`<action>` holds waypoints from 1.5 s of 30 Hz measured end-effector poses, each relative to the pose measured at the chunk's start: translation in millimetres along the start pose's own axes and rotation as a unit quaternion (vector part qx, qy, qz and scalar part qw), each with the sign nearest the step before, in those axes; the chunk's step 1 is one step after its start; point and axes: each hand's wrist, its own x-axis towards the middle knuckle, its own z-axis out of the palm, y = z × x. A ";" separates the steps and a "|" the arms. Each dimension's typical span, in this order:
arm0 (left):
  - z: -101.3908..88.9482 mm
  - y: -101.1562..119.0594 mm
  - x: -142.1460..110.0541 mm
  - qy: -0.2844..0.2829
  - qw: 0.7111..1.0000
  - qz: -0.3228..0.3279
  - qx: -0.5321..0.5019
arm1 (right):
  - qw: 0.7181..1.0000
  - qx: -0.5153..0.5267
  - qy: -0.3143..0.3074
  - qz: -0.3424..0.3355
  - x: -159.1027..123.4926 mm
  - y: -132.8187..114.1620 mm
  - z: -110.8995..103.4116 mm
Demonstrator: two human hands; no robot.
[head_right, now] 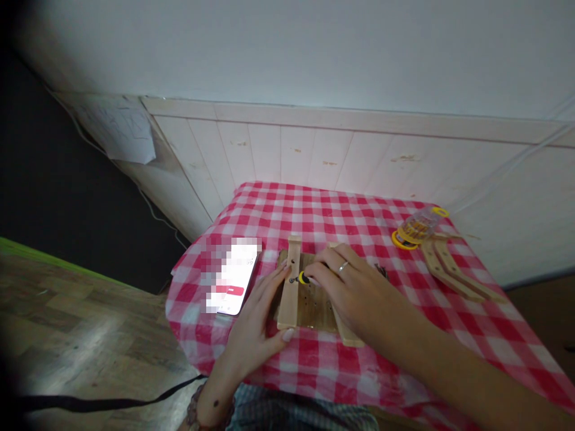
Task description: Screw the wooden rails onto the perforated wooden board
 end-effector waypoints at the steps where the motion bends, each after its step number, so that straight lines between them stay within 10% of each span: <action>1: 0.0 -0.4 0.0 0.000 1.000 0.004 0.001 | 1.000 0.005 -0.009 -0.016 2.7 2.6 -1.9; 9: 0.4 -4.8 -0.7 0.000 1.000 0.011 0.007 | 0.978 0.175 -0.077 -0.083 35.9 24.4 -2.2; 17: 0.6 -2.5 0.0 -0.001 1.000 0.010 0.011 | 0.938 0.317 -0.092 0.109 44.6 24.4 -2.7; 28: 0.0 -1.4 -0.8 -0.004 1.000 0.010 0.013 | 0.967 0.137 -0.112 0.180 46.8 20.5 8.8; 35: -0.9 1.7 -0.3 -0.009 1.000 0.013 0.014 | 0.997 0.020 -0.074 0.007 46.9 20.6 -5.5; 45: -0.5 0.2 -0.9 -0.005 0.999 0.032 0.011 | 0.968 0.210 -0.081 0.112 44.5 15.2 -9.9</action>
